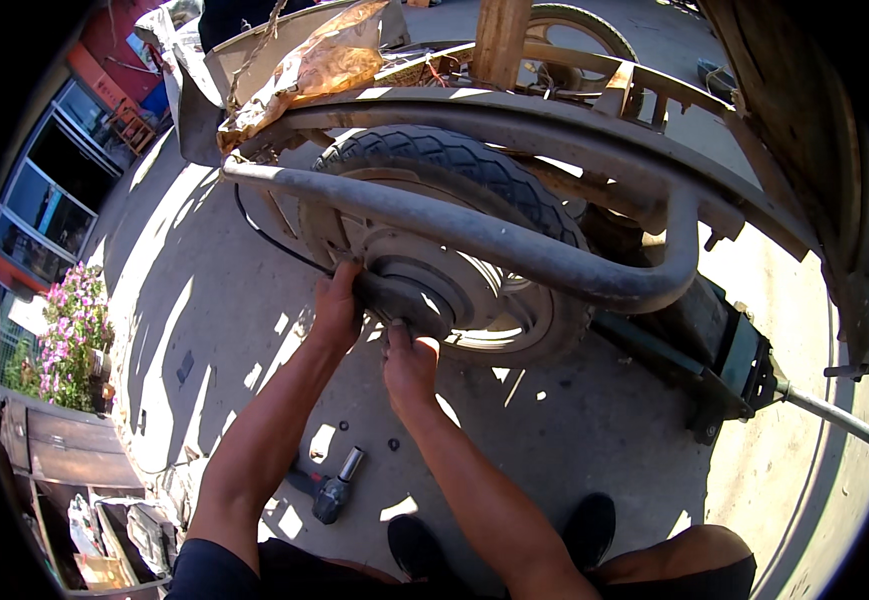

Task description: The person squats beside a wheel mounted on a frame and uses a wrench to loosen and remove the hub nut and washer. They then remove the hub cap and continue to disassemble the hub components by hand.

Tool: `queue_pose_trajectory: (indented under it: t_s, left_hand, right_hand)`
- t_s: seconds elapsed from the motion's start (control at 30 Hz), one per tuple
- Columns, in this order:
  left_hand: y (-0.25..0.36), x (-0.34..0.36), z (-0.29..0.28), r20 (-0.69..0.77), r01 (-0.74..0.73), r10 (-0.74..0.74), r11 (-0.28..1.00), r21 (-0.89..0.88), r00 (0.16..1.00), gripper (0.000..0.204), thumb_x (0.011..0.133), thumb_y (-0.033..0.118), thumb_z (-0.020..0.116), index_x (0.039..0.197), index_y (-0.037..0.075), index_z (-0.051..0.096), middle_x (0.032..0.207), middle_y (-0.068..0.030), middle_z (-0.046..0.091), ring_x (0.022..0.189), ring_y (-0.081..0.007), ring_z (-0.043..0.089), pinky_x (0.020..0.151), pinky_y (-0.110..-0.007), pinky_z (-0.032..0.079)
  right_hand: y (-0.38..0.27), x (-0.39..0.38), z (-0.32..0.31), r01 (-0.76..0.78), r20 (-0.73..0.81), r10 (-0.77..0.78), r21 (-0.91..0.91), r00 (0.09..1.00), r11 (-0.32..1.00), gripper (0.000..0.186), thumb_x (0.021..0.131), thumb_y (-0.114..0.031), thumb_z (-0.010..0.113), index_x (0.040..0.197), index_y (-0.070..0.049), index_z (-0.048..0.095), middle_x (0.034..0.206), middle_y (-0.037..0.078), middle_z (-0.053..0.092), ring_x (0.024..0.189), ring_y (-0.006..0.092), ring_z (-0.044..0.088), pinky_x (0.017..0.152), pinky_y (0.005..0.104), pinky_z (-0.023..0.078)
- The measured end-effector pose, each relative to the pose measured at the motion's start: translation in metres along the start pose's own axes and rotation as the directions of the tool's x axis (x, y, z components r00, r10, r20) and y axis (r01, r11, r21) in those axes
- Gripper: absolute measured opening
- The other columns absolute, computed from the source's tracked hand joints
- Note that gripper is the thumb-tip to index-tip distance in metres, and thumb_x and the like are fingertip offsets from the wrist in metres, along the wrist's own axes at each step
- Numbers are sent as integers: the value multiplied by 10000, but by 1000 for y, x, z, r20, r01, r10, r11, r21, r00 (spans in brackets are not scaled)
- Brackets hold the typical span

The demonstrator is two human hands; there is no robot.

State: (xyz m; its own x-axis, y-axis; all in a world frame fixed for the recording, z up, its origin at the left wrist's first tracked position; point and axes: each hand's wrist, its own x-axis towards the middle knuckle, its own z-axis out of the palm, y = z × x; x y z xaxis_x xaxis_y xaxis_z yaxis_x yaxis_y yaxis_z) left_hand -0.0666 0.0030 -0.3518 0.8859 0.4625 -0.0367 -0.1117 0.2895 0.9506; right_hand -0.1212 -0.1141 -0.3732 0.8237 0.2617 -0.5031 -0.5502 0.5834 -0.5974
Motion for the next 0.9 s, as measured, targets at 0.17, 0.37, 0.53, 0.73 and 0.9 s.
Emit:
queue_pose_trajectory:
  t_s: [0.17, 0.37, 0.53, 0.73, 0.9]
  left_hand:
    - [6, -1, 5, 12, 91, -91, 996, -15, 996, 258, 812, 201, 634, 922, -32, 637, 845, -35, 613, 744, -122, 560, 659, -291, 448]
    - [3, -3, 3, 13, 28, -27, 1000, -15, 1000, 272, 820, 214, 633, 923, -38, 636, 849, -40, 613, 746, -123, 560, 649, -289, 447]
    - [3, 1, 0, 13, 100, -100, 995, 15, 995, 263, 824, 196, 626, 956, -33, 629, 876, -41, 617, 775, -128, 565, 681, -291, 449]
    - [3, -4, 1, 77, -1, 3, 999, -38, 997, 259, 843, 177, 610, 1008, -23, 614, 943, -42, 616, 850, -126, 558, 745, -290, 443]
    - [-1, 1, -4, 82, 73, -70, 997, -25, 994, 279, 846, 189, 620, 1029, -21, 610, 958, -39, 612, 867, -128, 555, 767, -289, 438]
  right_hand:
    - [0, 3, -2, -8, -14, 8, 1, 1000, 1000, 296, 917, -258, 581, 701, -134, 421, 557, -29, 411, 412, 79, 361, 377, 251, 276]
    - [-4, -3, 1, -34, -23, 34, 1, 999, 999, 330, 940, -254, 551, 659, -100, 475, 578, -38, 421, 455, 61, 362, 415, 239, 272]
    - [-3, -1, 0, -18, -35, 17, -26, 999, 1000, 297, 932, -260, 567, 698, -103, 473, 576, -38, 420, 452, 66, 362, 415, 240, 283]
    - [1, 0, -1, -3, -10, 4, 21, 1000, 1000, 267, 912, -267, 602, 771, -103, 446, 564, -28, 427, 423, 75, 374, 379, 244, 290]
    - [-3, -5, -3, 17, -43, -20, -66, 999, 998, 348, 914, -301, 604, 666, -90, 482, 553, -20, 442, 429, 70, 381, 396, 247, 293]
